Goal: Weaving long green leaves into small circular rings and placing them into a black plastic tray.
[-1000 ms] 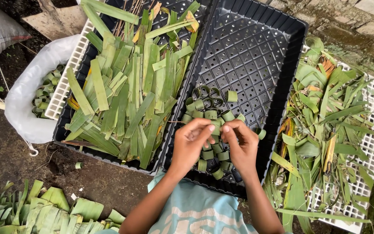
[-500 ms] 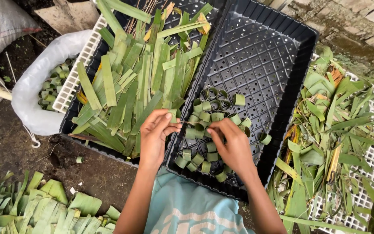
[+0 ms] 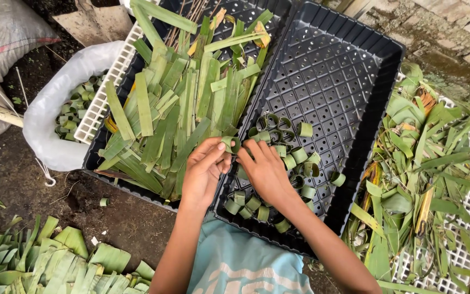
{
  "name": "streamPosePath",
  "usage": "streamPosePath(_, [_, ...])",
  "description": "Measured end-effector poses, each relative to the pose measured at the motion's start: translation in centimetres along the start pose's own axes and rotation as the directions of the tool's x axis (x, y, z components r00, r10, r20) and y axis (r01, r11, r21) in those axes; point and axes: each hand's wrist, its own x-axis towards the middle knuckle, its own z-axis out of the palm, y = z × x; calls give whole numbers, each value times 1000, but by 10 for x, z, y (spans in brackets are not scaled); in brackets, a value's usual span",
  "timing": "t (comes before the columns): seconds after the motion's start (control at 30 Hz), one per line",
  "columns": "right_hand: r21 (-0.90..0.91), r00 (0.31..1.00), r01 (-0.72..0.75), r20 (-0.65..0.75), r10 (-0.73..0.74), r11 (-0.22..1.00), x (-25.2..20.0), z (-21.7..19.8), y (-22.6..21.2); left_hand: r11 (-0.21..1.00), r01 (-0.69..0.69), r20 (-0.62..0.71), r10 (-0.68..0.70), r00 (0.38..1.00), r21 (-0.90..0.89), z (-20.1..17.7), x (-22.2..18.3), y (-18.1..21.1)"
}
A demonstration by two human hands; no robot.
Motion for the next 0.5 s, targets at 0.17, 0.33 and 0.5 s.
streamPosePath(0.17, [18, 998, 51, 35, -51, 999, -4, 6, 1, 971, 99, 92, -81, 992, -218, -8, 4, -7])
streamPosePath(0.33, [168, 999, -28, 47, 20, 985, -3, -8, 5, 987, 42, 95, -27, 995, -157, 6, 2, -4])
streamPosePath(0.5, [701, 897, -379, 119, 425, 604, -11, -47, 1, 880, -177, -67, 229, 971, 440, 40, -15, 7])
